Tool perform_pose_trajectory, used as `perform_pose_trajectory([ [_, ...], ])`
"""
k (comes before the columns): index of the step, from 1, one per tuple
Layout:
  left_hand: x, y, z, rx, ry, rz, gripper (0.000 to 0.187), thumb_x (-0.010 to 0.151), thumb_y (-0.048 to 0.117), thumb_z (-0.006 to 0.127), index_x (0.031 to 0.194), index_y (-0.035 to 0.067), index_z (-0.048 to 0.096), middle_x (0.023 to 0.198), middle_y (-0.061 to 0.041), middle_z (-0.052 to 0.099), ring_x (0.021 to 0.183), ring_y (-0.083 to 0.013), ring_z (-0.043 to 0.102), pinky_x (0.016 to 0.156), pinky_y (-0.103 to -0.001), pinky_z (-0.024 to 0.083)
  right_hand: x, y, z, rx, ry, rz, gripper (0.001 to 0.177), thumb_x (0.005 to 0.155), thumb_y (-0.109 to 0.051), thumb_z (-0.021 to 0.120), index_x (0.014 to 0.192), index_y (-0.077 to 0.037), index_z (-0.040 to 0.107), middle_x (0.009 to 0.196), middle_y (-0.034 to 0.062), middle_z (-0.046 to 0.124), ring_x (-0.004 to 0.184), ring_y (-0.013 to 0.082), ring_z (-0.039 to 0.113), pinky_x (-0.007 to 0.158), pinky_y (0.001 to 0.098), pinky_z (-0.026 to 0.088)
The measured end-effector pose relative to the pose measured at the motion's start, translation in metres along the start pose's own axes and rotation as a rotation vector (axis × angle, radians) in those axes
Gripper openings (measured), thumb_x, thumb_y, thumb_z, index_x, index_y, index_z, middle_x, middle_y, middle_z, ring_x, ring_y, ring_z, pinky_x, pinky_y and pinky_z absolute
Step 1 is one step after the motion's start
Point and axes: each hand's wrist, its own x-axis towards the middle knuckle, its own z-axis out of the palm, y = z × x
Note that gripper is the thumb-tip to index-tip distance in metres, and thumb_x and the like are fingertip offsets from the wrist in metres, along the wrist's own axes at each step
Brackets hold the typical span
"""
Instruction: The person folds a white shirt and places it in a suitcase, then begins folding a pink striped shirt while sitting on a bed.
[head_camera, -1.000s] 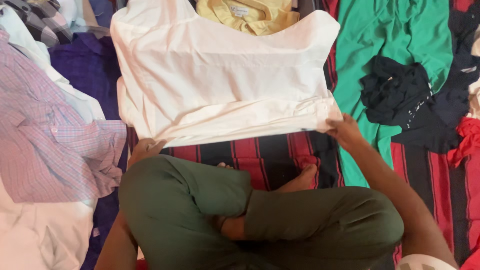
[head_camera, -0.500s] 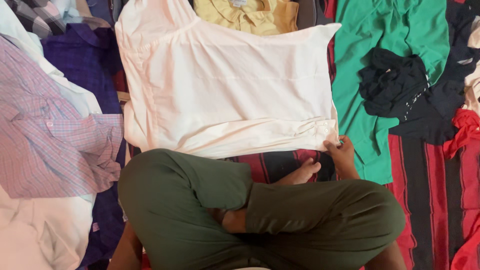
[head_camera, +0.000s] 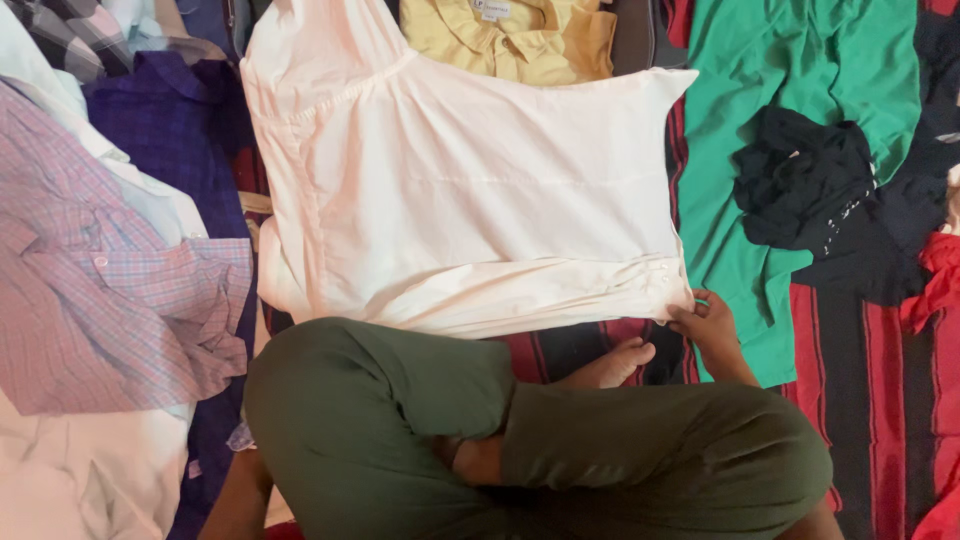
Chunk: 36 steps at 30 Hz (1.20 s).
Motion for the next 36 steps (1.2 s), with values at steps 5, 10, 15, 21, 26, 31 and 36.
perform_pose_trajectory([
  [5, 0.032, 0.009, -0.015, -0.036, 0.071, 0.031, 0.020, 0.096, 0.015, 0.076, 0.115, 0.010, 0.074, 0.109, -0.011, 0.070, 0.099, -0.0309, 0.067, 0.083, -0.040, 0.055, 0.024, -0.054, -0.008, -0.796, 0.264, -0.638, 0.047, 0.087, -0.026, 0.087, 0.120, -0.002, 0.064, 0.111, 0.0114, 0.070, 0.093, 0.0253, 0.069, 0.078, 0.0383, 0.053],
  [10, 0.142, 0.029, -0.054, -0.017, 0.182, 0.221, 0.018, 0.098, 0.016, 0.078, 0.114, 0.010, 0.074, 0.108, -0.010, 0.071, 0.098, -0.0306, 0.068, 0.082, -0.040, 0.055, 0.043, -0.196, 0.020, -0.816, 0.126, -0.951, 0.041, 0.094, -0.021, 0.080, 0.129, -0.005, 0.064, 0.117, 0.0144, 0.066, 0.097, 0.0274, 0.068, 0.075, 0.0374, 0.056],
  [15, 0.271, 0.064, -0.042, 0.204, -0.054, 0.586, 0.060, 0.086, -0.007, 0.064, 0.143, 0.014, 0.066, 0.153, -0.007, 0.060, 0.148, -0.0285, 0.048, 0.120, -0.047, 0.036, 0.070, -0.279, 0.087, -0.894, 0.007, -1.048, 0.049, 0.093, -0.014, 0.076, 0.137, -0.003, 0.058, 0.131, 0.0181, 0.065, 0.117, 0.0379, 0.065, 0.095, 0.0465, 0.052],
  [21, 0.352, 0.086, 0.004, 0.325, -0.333, 0.642, 0.075, 0.064, 0.004, 0.072, 0.137, 0.016, 0.062, 0.152, -0.010, 0.052, 0.149, -0.0303, 0.033, 0.117, -0.054, 0.019, 0.077, -0.309, 0.146, -1.039, 0.020, -1.227, 0.043, 0.077, -0.013, 0.085, 0.118, -0.011, 0.072, 0.150, 0.0225, 0.050, 0.133, 0.0433, 0.047, 0.100, 0.0507, 0.048],
  [26, 0.371, 0.074, 0.018, 0.446, -0.523, 0.547, 0.045, 0.076, 0.017, 0.076, 0.121, 0.020, 0.072, 0.130, -0.007, 0.066, 0.138, -0.0300, 0.044, 0.115, -0.052, 0.030, 0.073, -0.313, 0.141, -1.018, 0.007, -1.369, 0.018, 0.087, -0.006, 0.079, 0.103, -0.008, 0.071, 0.129, 0.0100, 0.070, 0.116, 0.0326, 0.063, 0.101, 0.0460, 0.052],
  [31, 0.379, 0.058, -0.012, 0.446, -0.487, 0.630, 0.022, 0.086, 0.029, 0.074, 0.105, 0.016, 0.074, 0.091, -0.014, 0.074, 0.090, -0.0334, 0.071, 0.100, -0.045, 0.047, 0.071, -0.312, 0.127, -1.062, 0.084, -1.373, 0.009, 0.090, -0.006, 0.079, 0.095, -0.009, 0.072, 0.096, 0.0058, 0.072, 0.097, 0.0308, 0.068, 0.088, 0.0452, 0.051],
  [36, 0.355, 0.054, -0.059, 0.621, -0.368, 0.722, 0.021, 0.078, 0.033, 0.076, 0.090, 0.015, 0.073, 0.075, -0.009, 0.073, 0.076, -0.0281, 0.072, 0.108, -0.047, 0.041, 0.070, -0.305, 0.124, -1.051, 0.096, -1.370, 0.009, 0.092, -0.008, 0.076, 0.089, -0.007, 0.067, 0.097, 0.0076, 0.069, 0.091, 0.0318, 0.067, 0.080, 0.0439, 0.053],
])
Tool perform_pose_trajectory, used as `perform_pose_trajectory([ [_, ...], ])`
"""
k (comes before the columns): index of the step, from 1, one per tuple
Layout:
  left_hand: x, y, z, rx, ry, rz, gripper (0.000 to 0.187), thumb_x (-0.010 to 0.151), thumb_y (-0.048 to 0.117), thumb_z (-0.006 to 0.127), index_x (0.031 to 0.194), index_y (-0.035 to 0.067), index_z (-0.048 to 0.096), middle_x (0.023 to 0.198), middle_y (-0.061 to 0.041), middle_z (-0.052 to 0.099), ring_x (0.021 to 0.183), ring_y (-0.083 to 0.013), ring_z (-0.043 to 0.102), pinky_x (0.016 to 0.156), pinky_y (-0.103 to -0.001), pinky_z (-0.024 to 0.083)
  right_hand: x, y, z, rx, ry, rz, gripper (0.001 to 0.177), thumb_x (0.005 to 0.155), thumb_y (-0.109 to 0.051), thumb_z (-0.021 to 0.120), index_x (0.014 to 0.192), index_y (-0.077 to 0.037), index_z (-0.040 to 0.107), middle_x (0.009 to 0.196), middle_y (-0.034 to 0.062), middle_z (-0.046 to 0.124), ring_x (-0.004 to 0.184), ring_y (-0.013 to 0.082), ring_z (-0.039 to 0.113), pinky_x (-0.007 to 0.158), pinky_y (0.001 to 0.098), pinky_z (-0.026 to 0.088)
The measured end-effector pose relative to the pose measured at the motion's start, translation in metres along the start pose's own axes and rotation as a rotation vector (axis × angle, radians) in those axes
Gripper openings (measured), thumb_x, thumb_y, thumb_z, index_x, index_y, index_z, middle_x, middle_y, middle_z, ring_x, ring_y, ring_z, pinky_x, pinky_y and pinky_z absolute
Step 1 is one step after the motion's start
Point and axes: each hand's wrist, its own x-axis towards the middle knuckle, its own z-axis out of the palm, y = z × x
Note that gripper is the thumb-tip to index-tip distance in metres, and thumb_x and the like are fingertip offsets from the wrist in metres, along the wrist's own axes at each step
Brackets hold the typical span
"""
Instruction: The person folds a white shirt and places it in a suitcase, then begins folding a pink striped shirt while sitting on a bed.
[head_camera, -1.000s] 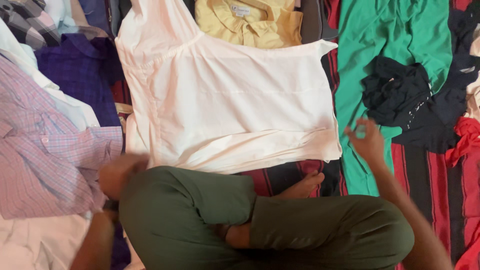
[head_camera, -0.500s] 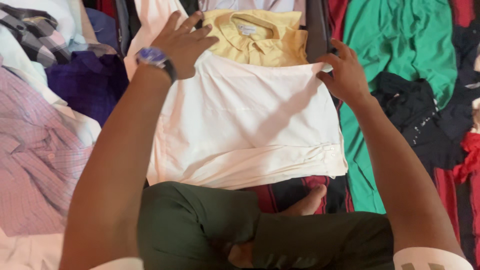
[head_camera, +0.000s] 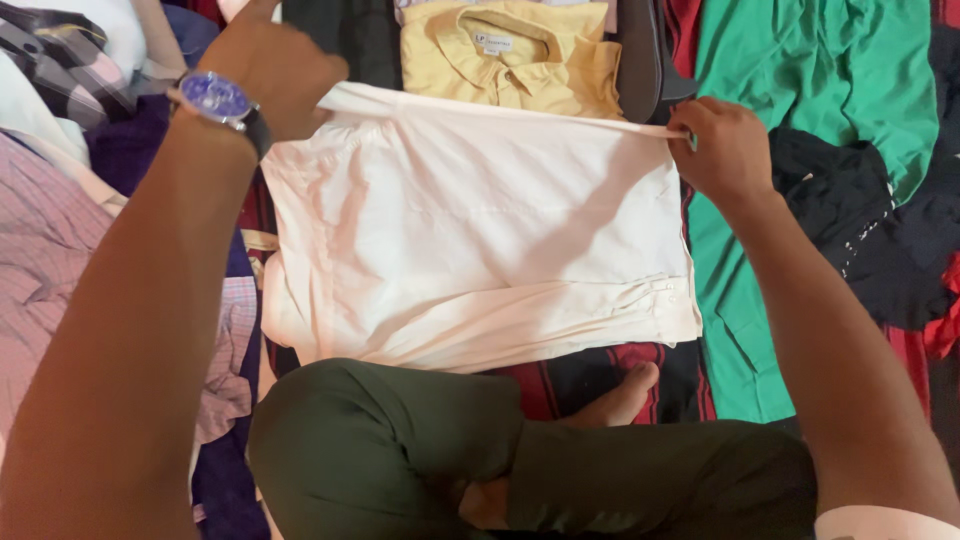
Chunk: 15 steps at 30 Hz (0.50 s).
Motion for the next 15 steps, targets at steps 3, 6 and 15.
perform_pose_trajectory([
  [3, -0.016, 0.013, -0.008, 0.090, -0.102, -0.061, 0.006, 0.084, 0.022, 0.070, 0.086, 0.018, 0.074, 0.075, -0.008, 0.074, 0.075, -0.0249, 0.073, 0.116, -0.046, 0.040, -0.006, -0.003, 0.006, -0.071, -0.056, 0.084, 0.008, 0.089, -0.006, 0.072, 0.090, -0.008, 0.065, 0.094, 0.0091, 0.067, 0.086, 0.0332, 0.066, 0.073, 0.0453, 0.053],
  [6, -0.026, 0.029, -0.001, 0.091, -0.144, -0.126, 0.008, 0.088, 0.015, 0.066, 0.087, 0.016, 0.074, 0.079, -0.009, 0.074, 0.075, -0.0254, 0.073, 0.094, -0.044, 0.050, -0.012, -0.001, 0.014, -0.070, -0.049, 0.069, 0.008, 0.088, -0.003, 0.068, 0.091, -0.008, 0.063, 0.093, 0.0090, 0.065, 0.086, 0.0327, 0.066, 0.073, 0.0454, 0.053],
  [15, -0.091, 0.071, 0.036, -0.101, -0.076, -0.369, 0.016, 0.084, 0.009, 0.066, 0.100, 0.009, 0.069, 0.084, -0.013, 0.074, 0.075, -0.0316, 0.074, 0.060, -0.046, 0.056, -0.037, 0.009, 0.020, -0.097, -0.045, 0.063, 0.013, 0.077, -0.002, 0.067, 0.082, -0.010, 0.058, 0.088, 0.0086, 0.063, 0.086, 0.0327, 0.065, 0.075, 0.0453, 0.053],
])
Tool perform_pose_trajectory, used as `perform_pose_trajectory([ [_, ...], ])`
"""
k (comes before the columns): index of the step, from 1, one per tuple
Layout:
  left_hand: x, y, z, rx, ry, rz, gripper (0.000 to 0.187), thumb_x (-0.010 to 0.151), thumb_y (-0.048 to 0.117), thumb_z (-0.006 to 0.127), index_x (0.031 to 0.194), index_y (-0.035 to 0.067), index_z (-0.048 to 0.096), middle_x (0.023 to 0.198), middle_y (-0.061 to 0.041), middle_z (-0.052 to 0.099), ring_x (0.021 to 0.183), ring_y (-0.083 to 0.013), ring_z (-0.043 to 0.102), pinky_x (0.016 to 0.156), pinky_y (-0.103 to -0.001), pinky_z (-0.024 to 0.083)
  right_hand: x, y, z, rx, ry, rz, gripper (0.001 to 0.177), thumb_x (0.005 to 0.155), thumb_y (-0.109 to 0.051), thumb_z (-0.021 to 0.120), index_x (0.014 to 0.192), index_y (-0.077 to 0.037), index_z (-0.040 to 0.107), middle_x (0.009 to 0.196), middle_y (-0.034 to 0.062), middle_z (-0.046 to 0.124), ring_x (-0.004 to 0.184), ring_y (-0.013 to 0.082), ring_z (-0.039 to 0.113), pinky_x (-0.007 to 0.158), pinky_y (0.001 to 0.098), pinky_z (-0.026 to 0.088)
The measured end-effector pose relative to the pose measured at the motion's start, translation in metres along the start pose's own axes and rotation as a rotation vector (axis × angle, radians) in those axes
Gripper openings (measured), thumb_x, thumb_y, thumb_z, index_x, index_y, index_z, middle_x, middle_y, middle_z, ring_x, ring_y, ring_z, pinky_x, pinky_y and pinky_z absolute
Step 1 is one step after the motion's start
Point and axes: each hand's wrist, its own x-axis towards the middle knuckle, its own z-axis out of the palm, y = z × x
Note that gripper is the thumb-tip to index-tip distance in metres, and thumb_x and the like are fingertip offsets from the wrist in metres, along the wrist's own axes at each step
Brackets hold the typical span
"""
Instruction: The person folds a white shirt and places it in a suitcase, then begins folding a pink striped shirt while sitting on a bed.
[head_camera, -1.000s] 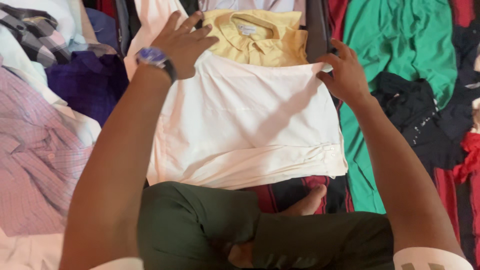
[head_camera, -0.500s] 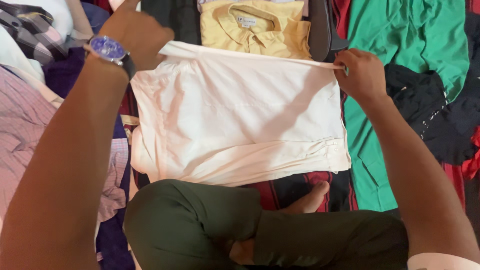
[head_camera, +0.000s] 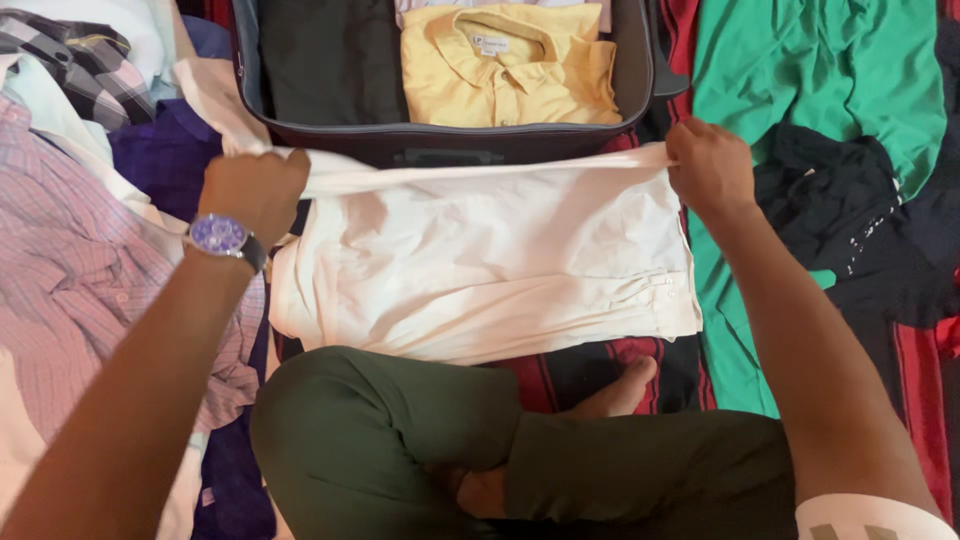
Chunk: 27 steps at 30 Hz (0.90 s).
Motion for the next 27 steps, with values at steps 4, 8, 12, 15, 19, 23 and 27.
perform_pose_trajectory([
  [4, -0.022, 0.011, 0.023, -0.055, 0.024, -0.155, 0.027, 0.076, 0.009, 0.068, 0.103, 0.008, 0.065, 0.092, -0.013, 0.068, 0.079, -0.0331, 0.071, 0.060, -0.045, 0.057, -0.007, 0.002, 0.010, -0.076, -0.010, -0.033, 0.014, 0.079, -0.002, 0.067, 0.082, -0.012, 0.058, 0.084, 0.0069, 0.061, 0.084, 0.0299, 0.063, 0.075, 0.0435, 0.051],
  [8, -0.042, 0.022, 0.045, -0.055, 0.176, -0.194, 0.030, 0.081, 0.005, 0.066, 0.110, 0.010, 0.064, 0.100, -0.011, 0.061, 0.086, -0.0313, 0.068, 0.060, -0.043, 0.056, -0.018, 0.000, 0.011, -0.149, -0.002, -0.071, 0.013, 0.079, -0.004, 0.066, 0.079, -0.013, 0.057, 0.082, 0.0044, 0.059, 0.085, 0.0276, 0.061, 0.078, 0.0420, 0.048],
  [12, -0.065, 0.038, 0.066, -0.073, 0.091, -0.136, 0.035, 0.082, 0.006, 0.064, 0.116, 0.012, 0.063, 0.099, -0.010, 0.062, 0.083, -0.0299, 0.068, 0.061, -0.043, 0.055, -0.036, 0.001, 0.011, -0.191, -0.029, -0.250, 0.009, 0.078, -0.008, 0.066, 0.080, -0.014, 0.059, 0.082, 0.0029, 0.060, 0.089, 0.0259, 0.061, 0.081, 0.0405, 0.048],
  [15, -0.081, 0.055, 0.081, -0.106, -0.057, -0.117, 0.042, 0.083, 0.008, 0.063, 0.124, 0.014, 0.061, 0.100, -0.011, 0.064, 0.083, -0.0300, 0.069, 0.064, -0.044, 0.056, -0.049, 0.001, 0.021, -0.204, -0.246, -0.415, 0.011, 0.075, -0.009, 0.065, 0.082, -0.016, 0.061, 0.082, -0.0002, 0.062, 0.089, 0.0235, 0.063, 0.081, 0.0388, 0.050],
  [19, -0.098, 0.068, 0.090, -0.270, -0.244, -0.096, 0.058, 0.079, 0.025, 0.068, 0.135, 0.013, 0.055, 0.105, -0.014, 0.066, 0.088, -0.0339, 0.069, 0.067, -0.049, 0.056, -0.063, 0.001, 0.041, -0.264, -0.461, -0.460, 0.005, 0.081, -0.016, 0.065, 0.083, -0.018, 0.062, 0.084, -0.0016, 0.065, 0.092, 0.0208, 0.065, 0.082, 0.0375, 0.051],
  [23, -0.102, 0.071, 0.090, -0.416, -0.274, -0.046, 0.058, 0.079, 0.035, 0.069, 0.131, 0.013, 0.056, 0.108, -0.015, 0.068, 0.094, -0.0372, 0.068, 0.074, -0.050, 0.055, -0.080, 0.020, 0.059, -0.209, -0.484, -0.463, 0.009, 0.078, -0.013, 0.067, 0.085, -0.018, 0.065, 0.084, -0.0012, 0.067, 0.090, 0.0219, 0.066, 0.079, 0.0377, 0.053],
  [27, -0.107, 0.070, 0.082, -0.530, -0.270, -0.033, 0.051, 0.087, 0.043, 0.064, 0.128, 0.012, 0.061, 0.107, -0.017, 0.070, 0.095, -0.0371, 0.069, 0.081, -0.049, 0.055, -0.094, 0.033, 0.072, -0.409, -0.785, -0.354, 0.008, 0.078, -0.013, 0.070, 0.082, -0.020, 0.068, 0.086, 0.0008, 0.071, 0.092, 0.0226, 0.071, 0.077, 0.0379, 0.056],
])
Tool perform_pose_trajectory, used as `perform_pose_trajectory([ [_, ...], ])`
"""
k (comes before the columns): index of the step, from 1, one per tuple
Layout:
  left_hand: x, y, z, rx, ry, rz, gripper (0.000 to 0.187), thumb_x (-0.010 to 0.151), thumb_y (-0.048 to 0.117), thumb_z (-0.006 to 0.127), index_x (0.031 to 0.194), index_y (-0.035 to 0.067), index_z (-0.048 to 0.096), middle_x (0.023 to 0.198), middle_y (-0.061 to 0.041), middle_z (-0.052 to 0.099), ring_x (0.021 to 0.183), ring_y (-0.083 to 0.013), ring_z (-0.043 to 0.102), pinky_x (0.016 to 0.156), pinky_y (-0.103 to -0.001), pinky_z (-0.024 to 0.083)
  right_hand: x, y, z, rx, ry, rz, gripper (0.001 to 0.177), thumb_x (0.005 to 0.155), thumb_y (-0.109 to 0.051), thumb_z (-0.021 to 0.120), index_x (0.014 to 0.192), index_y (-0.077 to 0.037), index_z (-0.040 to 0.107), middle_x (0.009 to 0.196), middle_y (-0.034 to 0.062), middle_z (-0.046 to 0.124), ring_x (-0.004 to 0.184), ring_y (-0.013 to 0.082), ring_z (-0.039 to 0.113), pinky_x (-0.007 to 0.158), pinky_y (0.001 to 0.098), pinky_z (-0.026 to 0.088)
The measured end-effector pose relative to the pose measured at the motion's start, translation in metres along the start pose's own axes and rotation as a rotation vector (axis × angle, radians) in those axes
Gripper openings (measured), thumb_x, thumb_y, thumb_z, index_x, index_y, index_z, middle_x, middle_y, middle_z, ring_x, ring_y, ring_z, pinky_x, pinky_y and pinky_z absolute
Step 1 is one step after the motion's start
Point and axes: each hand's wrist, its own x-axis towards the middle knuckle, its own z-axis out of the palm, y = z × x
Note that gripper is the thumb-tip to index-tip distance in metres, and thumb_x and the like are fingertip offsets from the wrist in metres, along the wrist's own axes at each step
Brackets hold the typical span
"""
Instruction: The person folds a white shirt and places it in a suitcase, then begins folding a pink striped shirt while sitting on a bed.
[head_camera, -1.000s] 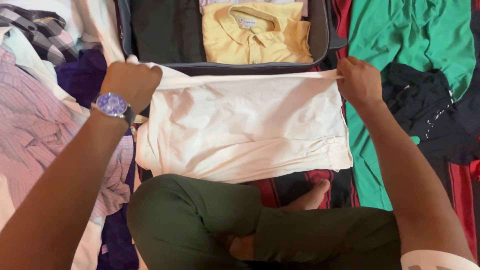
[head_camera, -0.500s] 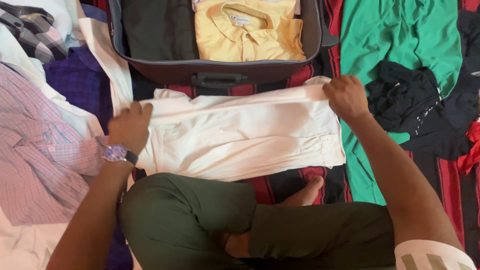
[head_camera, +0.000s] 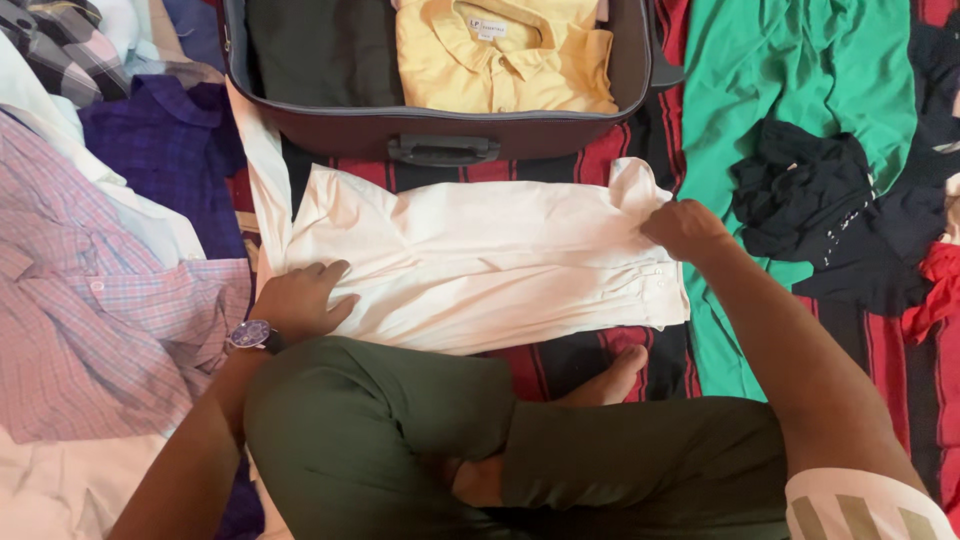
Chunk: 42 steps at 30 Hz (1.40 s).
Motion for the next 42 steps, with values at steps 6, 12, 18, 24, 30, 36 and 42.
perform_pose_trajectory([
  [6, 0.003, -0.007, -0.001, -0.048, 0.290, -0.028, 0.036, 0.096, 0.036, 0.063, 0.122, 0.012, 0.066, 0.113, -0.015, 0.071, 0.099, -0.0365, 0.068, 0.084, -0.048, 0.055, 0.000, 0.000, -0.032, 0.225, -0.345, 0.219, 0.014, 0.081, -0.013, 0.071, 0.093, -0.017, 0.077, 0.102, 0.0092, 0.076, 0.102, 0.0302, 0.073, 0.085, 0.0429, 0.059],
  [12, 0.036, -0.032, -0.015, 0.054, 0.602, -0.296, 0.047, 0.092, 0.034, 0.075, 0.130, 0.008, 0.065, 0.118, -0.017, 0.063, 0.108, -0.0394, 0.061, 0.083, -0.052, 0.051, 0.010, 0.002, -0.029, 0.741, 0.482, 0.494, 0.044, 0.088, -0.026, 0.072, 0.127, -0.009, 0.064, 0.111, 0.0194, 0.071, 0.097, 0.0422, 0.068, 0.079, 0.0512, 0.053],
  [18, 0.062, -0.044, -0.027, 0.027, 0.573, -0.344, 0.070, 0.080, 0.042, 0.081, 0.139, 0.009, 0.061, 0.144, -0.025, 0.049, 0.133, -0.0439, 0.046, 0.100, -0.060, 0.042, 0.055, 0.004, 0.012, 0.958, 0.492, 0.784, 0.051, 0.089, -0.042, 0.074, 0.124, -0.005, 0.065, 0.094, 0.0182, 0.073, 0.091, 0.0405, 0.069, 0.078, 0.0491, 0.053],
  [24, 0.062, -0.048, 0.009, 0.147, 0.317, -0.056, 0.071, 0.085, 0.058, 0.066, 0.146, 0.023, 0.058, 0.166, -0.018, 0.034, 0.154, -0.0379, 0.027, 0.118, -0.065, 0.025, 0.054, 0.026, 0.045, 0.989, 0.530, 1.053, 0.030, 0.085, -0.037, 0.070, 0.090, -0.008, 0.077, 0.082, 0.0168, 0.072, 0.080, 0.0383, 0.072, 0.074, 0.0463, 0.056],
  [30, 0.063, -0.054, 0.033, 0.170, 0.232, -0.190, 0.084, 0.084, 0.067, 0.059, 0.154, 0.022, 0.046, 0.164, -0.018, 0.032, 0.151, -0.0385, 0.026, 0.110, -0.073, 0.022, 0.024, 0.033, 0.015, 1.123, 0.033, 1.352, 0.027, 0.082, -0.036, 0.067, 0.086, -0.012, 0.078, 0.086, 0.0120, 0.079, 0.089, 0.0290, 0.076, 0.082, 0.0412, 0.056],
  [36, 0.059, -0.045, 0.024, 0.147, 0.239, -0.199, 0.083, 0.084, 0.066, 0.060, 0.153, 0.020, 0.046, 0.162, -0.019, 0.034, 0.150, -0.0398, 0.028, 0.110, -0.074, 0.023, 0.025, 0.025, 0.011, 0.661, 0.591, 1.053, 0.022, 0.089, -0.022, 0.071, 0.108, -0.011, 0.075, 0.112, 0.0150, 0.075, 0.103, 0.0388, 0.070, 0.087, 0.0495, 0.055],
  [42, 0.064, -0.048, 0.023, 0.087, 0.483, -0.248, 0.064, 0.094, 0.043, 0.068, 0.152, 0.018, 0.053, 0.159, -0.024, 0.042, 0.145, -0.0444, 0.040, 0.110, -0.066, 0.035, 0.043, 0.014, -0.014, 0.752, 0.712, 0.377, 0.047, 0.089, -0.021, 0.072, 0.132, -0.004, 0.066, 0.113, 0.0213, 0.071, 0.100, 0.0465, 0.065, 0.083, 0.0524, 0.052],
])
